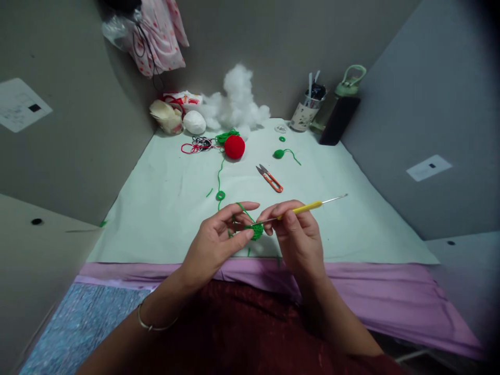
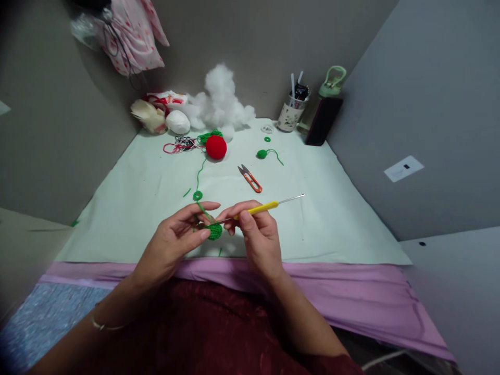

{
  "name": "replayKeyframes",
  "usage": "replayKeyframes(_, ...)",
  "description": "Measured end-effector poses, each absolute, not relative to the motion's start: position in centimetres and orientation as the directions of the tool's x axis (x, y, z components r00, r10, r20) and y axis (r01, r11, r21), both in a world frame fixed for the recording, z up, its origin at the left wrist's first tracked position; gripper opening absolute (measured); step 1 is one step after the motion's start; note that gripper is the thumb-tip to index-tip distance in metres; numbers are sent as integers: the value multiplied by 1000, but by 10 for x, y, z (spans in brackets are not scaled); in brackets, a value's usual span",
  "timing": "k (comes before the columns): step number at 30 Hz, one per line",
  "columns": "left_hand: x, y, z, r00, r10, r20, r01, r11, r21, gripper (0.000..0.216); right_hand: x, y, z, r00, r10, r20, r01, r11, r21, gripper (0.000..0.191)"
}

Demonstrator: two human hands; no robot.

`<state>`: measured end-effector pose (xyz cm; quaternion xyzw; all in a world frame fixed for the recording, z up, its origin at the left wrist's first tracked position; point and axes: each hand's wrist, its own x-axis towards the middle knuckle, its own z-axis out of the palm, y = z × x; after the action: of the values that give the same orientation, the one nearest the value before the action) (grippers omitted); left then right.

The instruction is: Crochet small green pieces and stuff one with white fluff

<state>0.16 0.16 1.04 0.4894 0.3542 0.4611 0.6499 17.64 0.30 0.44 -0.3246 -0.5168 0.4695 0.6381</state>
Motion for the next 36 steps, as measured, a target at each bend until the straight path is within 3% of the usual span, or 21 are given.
replayKeyframes(4, 0, 0, 13, 307, 952, 17, -205, 49, 978, 39, 181, 1, 7, -9, 925, 379, -190, 371, -909, 21)
replayKeyframes(9, 1, -1, 14, 229, 970, 88, -61, -76, 995, 39, 189, -7, 12, -86, 850, 520, 37, 524, -851, 18)
replayKeyframes(11, 4, -2, 14, 172, 973, 152, 24, -158, 987, 40, 189, -9, 13, -154, 775, 613, 188, 632, -752, 19)
replayKeyframes(14, 8, -5, 13, 76, 972, 221, 85, -227, 970, 41, 185, -11, 8, -266, 596, 758, 423, 779, -464, 20)
replayKeyframes(16, 10, -5, 12, 49, 982, 181, 23, -182, 983, 45, 183, -11, 2, -317, 505, 803, 539, 792, -285, 25)
replayKeyframes(18, 9, -3, 13, 115, 993, 38, -161, -19, 987, 51, 182, -12, -2, -325, 474, 818, 592, 777, -215, 35)
replayKeyframes(20, 7, 0, 13, 275, 953, -130, -365, 228, 903, 57, 181, -12, -4, -261, 505, 823, 563, 772, -295, 40)
replayKeyframes(22, 4, 4, 13, 395, 891, -223, -474, 406, 781, 57, 182, -12, -1, -123, 611, 782, 433, 742, -511, 32)
replayKeyframes(25, 2, 7, 13, 389, 894, -221, -527, 413, 743, 50, 181, -7, 4, 63, 801, 595, 62, 592, -804, 22)
replayKeyframes(28, 3, 5, 11, 346, 927, -145, -499, 313, 808, 50, 178, -2, 5, 48, 869, 493, -147, 494, -857, 19)
replayKeyframes(33, 8, 0, 9, 320, 943, -91, -409, 225, 884, 45, 172, -7, 0, 10, 814, 581, 113, 577, -809, 18)
replayKeyframes(36, 11, 0, 8, 261, 960, -99, -449, 211, 868, 47, 171, -11, -3, -65, 673, 737, 403, 693, -597, 27)
